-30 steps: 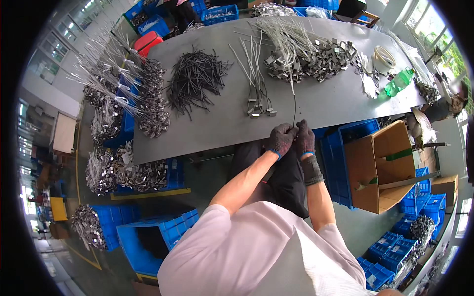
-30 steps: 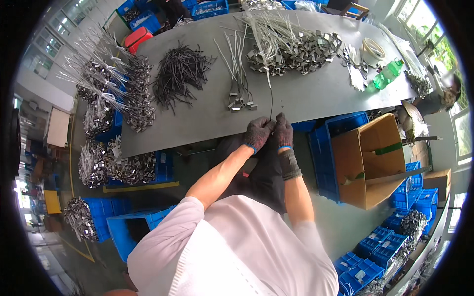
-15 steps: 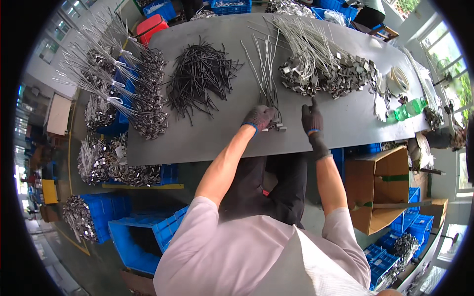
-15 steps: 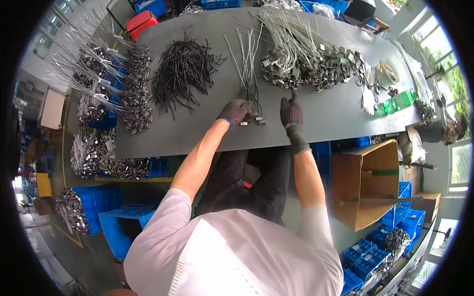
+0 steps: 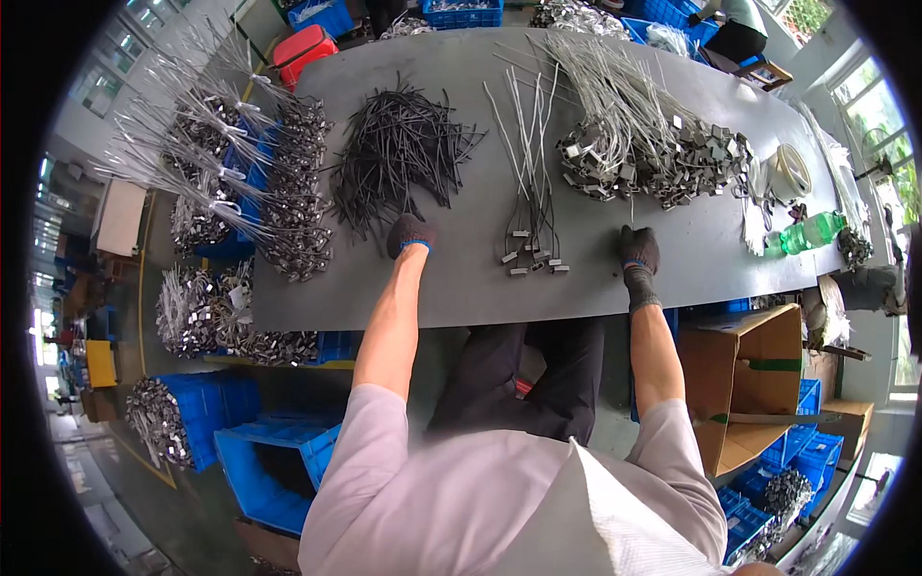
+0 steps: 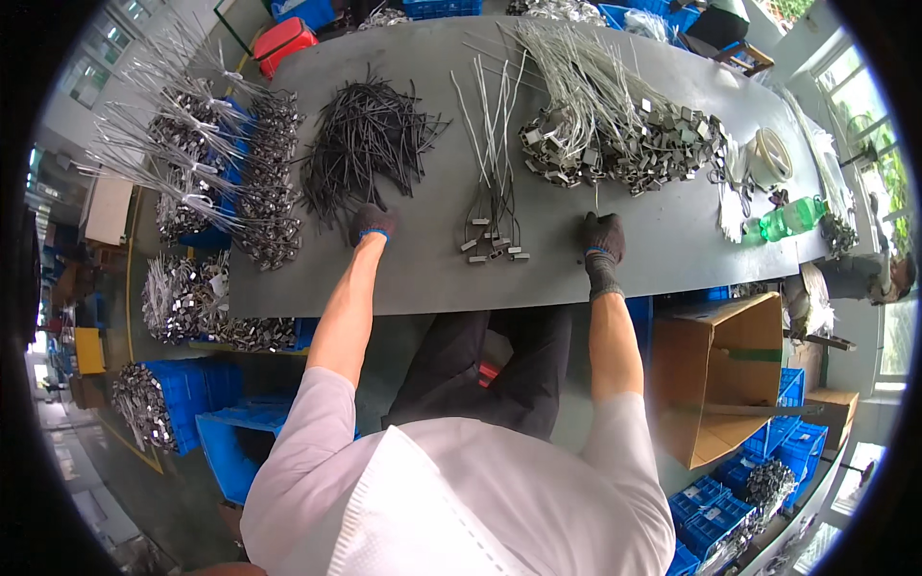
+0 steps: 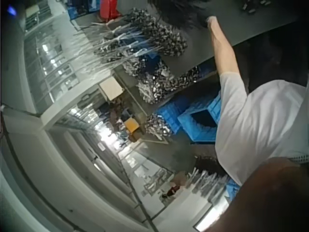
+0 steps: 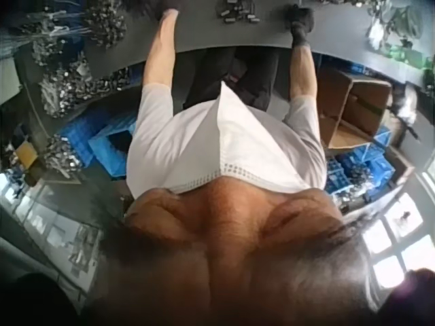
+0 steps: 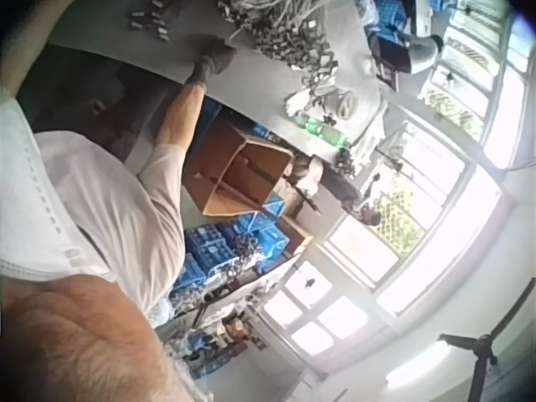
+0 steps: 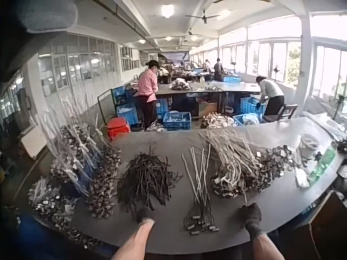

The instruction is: Manually assembling electronic components by threading wires through metal brackets at an industrial workstation.

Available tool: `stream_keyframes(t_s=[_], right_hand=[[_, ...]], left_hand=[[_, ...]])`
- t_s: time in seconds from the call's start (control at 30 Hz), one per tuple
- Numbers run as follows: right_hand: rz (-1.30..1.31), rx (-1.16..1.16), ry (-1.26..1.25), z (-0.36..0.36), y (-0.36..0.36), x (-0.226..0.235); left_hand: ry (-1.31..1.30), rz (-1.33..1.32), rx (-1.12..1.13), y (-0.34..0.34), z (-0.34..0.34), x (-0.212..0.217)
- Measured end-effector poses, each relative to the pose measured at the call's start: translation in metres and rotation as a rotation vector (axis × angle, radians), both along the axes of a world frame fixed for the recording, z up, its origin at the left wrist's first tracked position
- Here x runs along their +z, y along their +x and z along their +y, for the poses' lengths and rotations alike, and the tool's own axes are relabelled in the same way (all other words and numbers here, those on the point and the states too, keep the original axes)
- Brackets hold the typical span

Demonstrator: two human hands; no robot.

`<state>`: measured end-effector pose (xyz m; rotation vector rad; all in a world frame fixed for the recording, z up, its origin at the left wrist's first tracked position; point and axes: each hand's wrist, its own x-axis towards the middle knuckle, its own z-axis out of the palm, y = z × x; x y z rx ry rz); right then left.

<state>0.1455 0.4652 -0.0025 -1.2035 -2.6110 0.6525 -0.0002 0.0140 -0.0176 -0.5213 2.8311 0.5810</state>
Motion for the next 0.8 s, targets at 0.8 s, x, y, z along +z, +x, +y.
stream_keyframes(t_s=[0.8], right_hand=[[-0.739,0.82,-0.186,-0.034,0.549,-0.163]], left_hand=[[1.961,-0.493,0.633,0.108,0.069,0.001]])
